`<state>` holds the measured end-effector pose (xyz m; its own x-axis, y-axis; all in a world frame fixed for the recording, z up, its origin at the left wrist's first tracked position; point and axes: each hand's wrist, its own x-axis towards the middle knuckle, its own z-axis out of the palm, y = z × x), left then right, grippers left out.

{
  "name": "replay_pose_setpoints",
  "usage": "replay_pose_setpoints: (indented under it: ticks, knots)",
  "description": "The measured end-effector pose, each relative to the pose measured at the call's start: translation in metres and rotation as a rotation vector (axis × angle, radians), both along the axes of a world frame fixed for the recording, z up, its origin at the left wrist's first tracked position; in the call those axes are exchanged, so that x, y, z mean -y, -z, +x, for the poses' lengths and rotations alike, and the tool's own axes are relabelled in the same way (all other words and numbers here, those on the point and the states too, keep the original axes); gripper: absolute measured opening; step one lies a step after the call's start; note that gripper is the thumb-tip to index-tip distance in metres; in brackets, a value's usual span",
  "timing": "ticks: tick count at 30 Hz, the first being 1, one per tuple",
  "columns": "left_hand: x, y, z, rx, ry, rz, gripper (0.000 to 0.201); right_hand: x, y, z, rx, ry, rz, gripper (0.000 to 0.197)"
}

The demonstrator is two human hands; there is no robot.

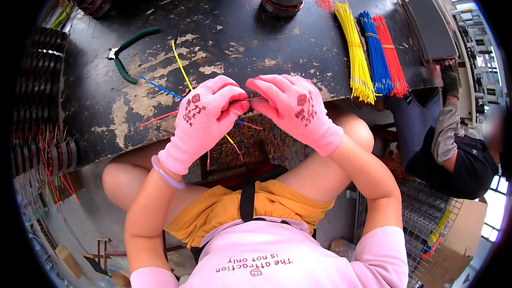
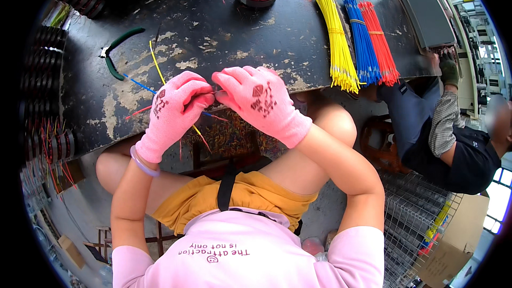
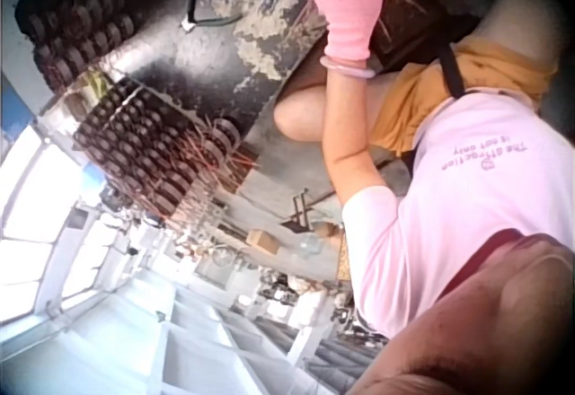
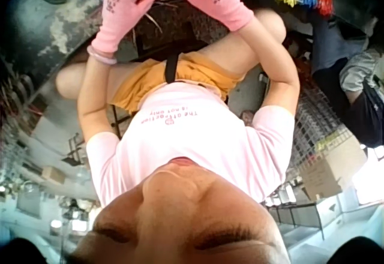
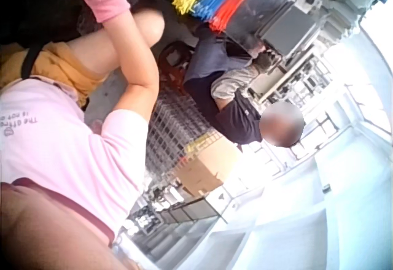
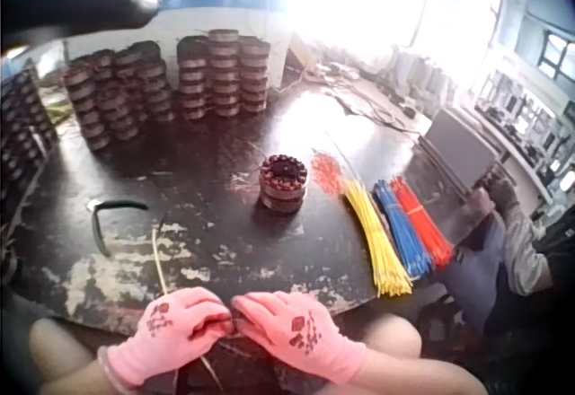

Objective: The person is wiring motor stators by hand and using pliers. They insert colored wires into the slots of a stator and cut the wire ends with pliers while working at a large workbench.

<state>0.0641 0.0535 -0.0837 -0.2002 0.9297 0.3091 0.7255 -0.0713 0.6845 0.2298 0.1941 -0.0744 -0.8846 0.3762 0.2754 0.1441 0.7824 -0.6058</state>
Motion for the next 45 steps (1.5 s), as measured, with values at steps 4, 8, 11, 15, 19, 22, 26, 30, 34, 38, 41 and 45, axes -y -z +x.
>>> replay_pose_setpoints:
  ticks: [4, 8, 11, 15, 19, 22, 26, 30, 34, 38, 41, 45]
  knots:
    - [-0.002, 0.002, -0.002, -0.017, 0.018, 0.026, 0.009, -0.009, 0.0, -0.001, 0.344, 0.008, -1.283, 0.022]
    - [0.0, 0.001, -0.002, -0.007, 0.009, 0.004, 0.012, -0.008, -0.014, 0.002, 0.307, -0.071, -0.611, 0.02]
    - [-0.001, -0.002, -0.001, -0.032, 0.013, 0.003, 0.014, -0.004, -0.003, 0.003, -0.022, -0.129, 0.228, 0.02]
    - [-0.002, 0.001, -0.001, -0.075, 0.021, 0.026, 0.013, -0.01, -0.005, -0.01, 0.403, 0.077, -1.014, 0.025]
    - [-0.001, 0.001, -0.003, -0.06, 0.023, 0.005, 0.013, -0.006, -0.01, -0.008, 0.318, 0.089, -0.65, 0.022]
    - [0.0, -0.002, -0.002, -0.026, 0.037, 0.006, 0.015, 0.003, -0.014, 0.002, 0.036, 0.074, 0.142, 0.021]
    - [-0.001, 0.0, -0.002, -0.044, 0.016, 0.019, 0.012, 0.001, 0.006, 0.001, 0.203, 0.03, -0.401, 0.019]
    - [-0.001, -0.002, 0.0, -0.049, 0.039, 0.01, 0.013, 0.002, -0.008, 0.006, 0.332, 0.109, -1.115, 0.022]
    - [0.003, 0.0, -0.005, -0.066, 0.036, 0.047, 0.014, -0.002, -0.039, 0.031, 0.35, 0.244, -0.535, 0.024]
    - [0.001, -0.003, -0.004, -0.05, 0.037, 0.004, 0.016, 0.009, -0.008, 0.034, 0.547, 0.038, 0.21, 0.037]
    - [0.0, -0.002, -0.003, -0.069, 0.026, 0.018, 0.012, 0.002, 0.002, 0.01, 0.076, -0.05, 0.408, 0.032]
    - [0.001, -0.001, -0.005, -0.078, 0.037, 0.021, 0.013, 0.004, 0.003, -0.001, 0.253, 0.029, -0.798, 0.025]
